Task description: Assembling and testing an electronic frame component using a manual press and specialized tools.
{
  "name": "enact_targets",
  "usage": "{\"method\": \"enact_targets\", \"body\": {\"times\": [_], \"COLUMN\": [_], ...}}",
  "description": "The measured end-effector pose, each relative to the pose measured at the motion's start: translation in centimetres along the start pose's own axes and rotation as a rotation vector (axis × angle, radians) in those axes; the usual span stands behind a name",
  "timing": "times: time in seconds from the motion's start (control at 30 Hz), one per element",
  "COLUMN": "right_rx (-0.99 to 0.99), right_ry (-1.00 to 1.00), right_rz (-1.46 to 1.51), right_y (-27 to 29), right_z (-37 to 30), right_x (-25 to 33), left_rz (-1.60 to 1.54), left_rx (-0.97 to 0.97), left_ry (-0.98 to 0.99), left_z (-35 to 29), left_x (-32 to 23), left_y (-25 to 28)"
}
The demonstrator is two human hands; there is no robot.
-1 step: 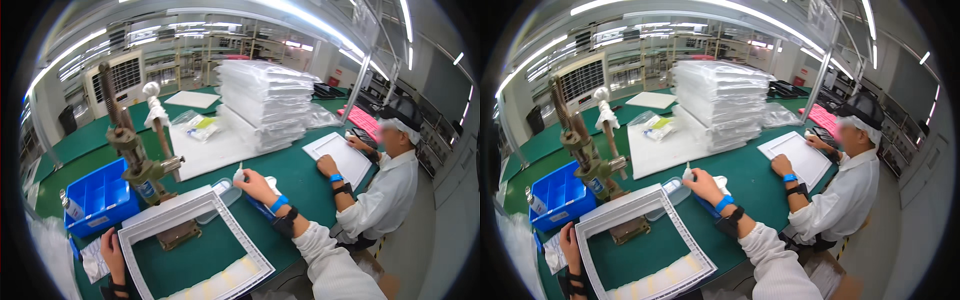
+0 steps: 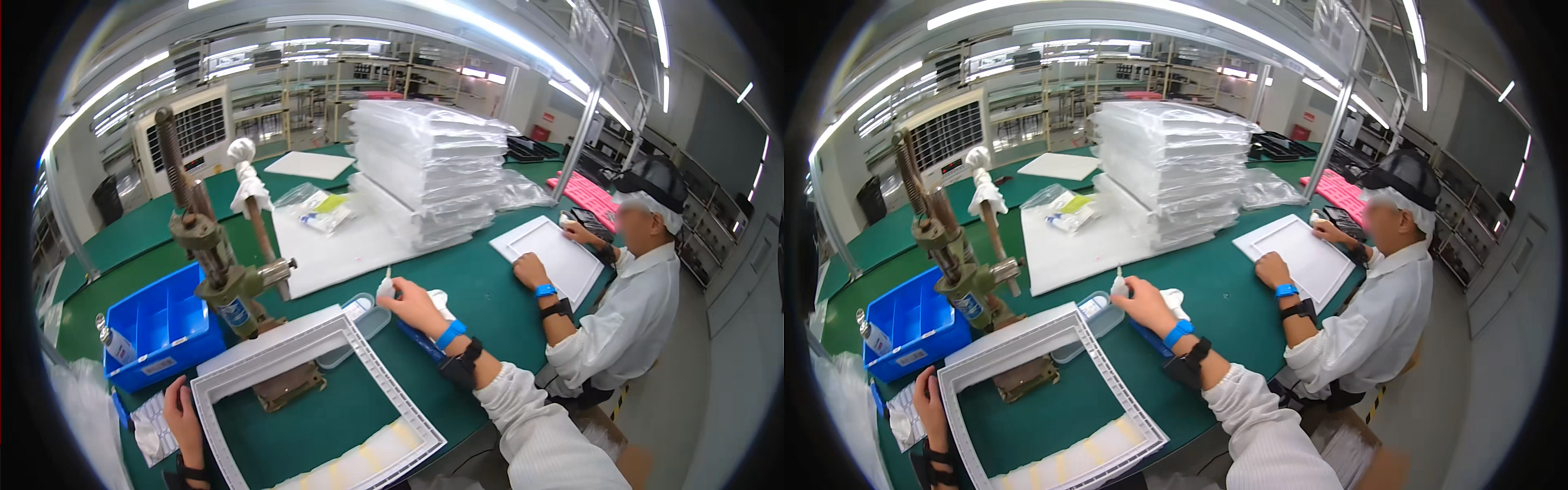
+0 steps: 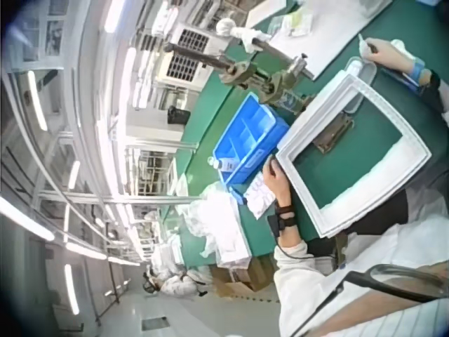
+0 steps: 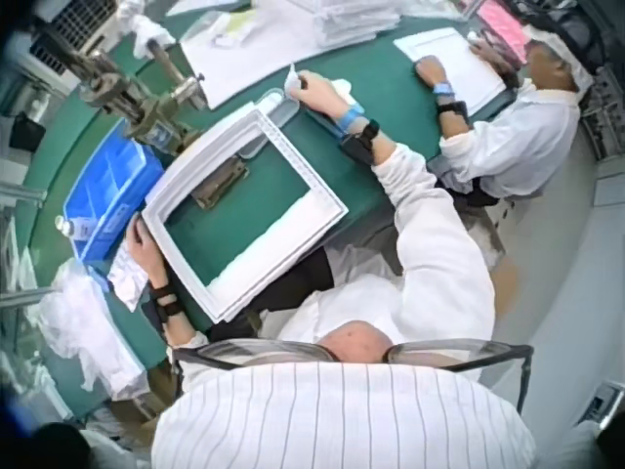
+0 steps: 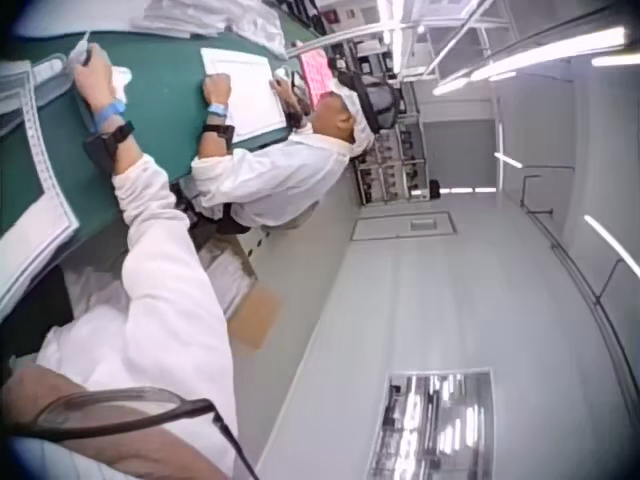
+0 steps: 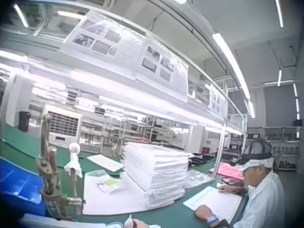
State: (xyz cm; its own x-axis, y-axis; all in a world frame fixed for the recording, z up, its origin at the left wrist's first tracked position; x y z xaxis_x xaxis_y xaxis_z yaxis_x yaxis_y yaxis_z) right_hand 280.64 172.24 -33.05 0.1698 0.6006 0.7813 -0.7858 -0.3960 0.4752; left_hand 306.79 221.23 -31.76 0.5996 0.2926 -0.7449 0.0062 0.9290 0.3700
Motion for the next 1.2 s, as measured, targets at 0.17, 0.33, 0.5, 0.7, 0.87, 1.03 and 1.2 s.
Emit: {"method": "enact_targets", "body": {"times": [0.17,0.33,0.5,0.7,0.87,1.03,1.2], "right_rx": [0.077,0.065,0.062,0.082,0.005,-0.067,-0.170], "right_ry": [-0.066,-0.054,-0.040,0.011,0.022,-0.062,-0.154], "right_rz": [-0.056,-0.030,0.020,-0.023,-0.040,-0.127,-0.384], "right_y": [0.2,0.2,0.4,0.2,2.2,7.8,16.2], "right_z": [-0.3,-0.4,-0.3,-0.4,-0.4,-1.8,-6.4], "right_x": [0.2,0.7,0.4,1.3,2.2,2.4,-1.5], "left_rz": [-0.334,-0.569,-0.339,-0.381,-0.509,-0.618,-0.608], "left_rx": [0.188,0.241,0.375,0.471,0.339,0.387,0.406], "left_ry": [0.270,0.467,0.418,0.539,0.515,0.552,0.646], "left_z": [-0.6,-1.2,-1.6,-3.4,-2.9,-3.3,-4.7], "left_x": [1.0,4.1,1.8,1.2,-0.1,-1.3,-6.9], "left_y": [-2.4,-2.9,-3.0,-3.1,-2.4,-1.5,-1.4]}}
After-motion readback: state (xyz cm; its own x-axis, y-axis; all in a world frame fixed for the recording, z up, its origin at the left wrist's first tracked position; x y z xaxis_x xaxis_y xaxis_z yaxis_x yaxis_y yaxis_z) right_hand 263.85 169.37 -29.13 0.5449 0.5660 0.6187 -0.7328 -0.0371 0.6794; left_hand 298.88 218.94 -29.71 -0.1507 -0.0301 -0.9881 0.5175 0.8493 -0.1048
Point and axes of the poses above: each hand's wrist, its own z-axis towards the middle knuckle, its own y-axis out of the back of the hand, x = y × z, the point moved 9 cm from there along z, towards the middle knuckle, and after that the axes turned 5 degrees about -x, right-handed, at the moved point
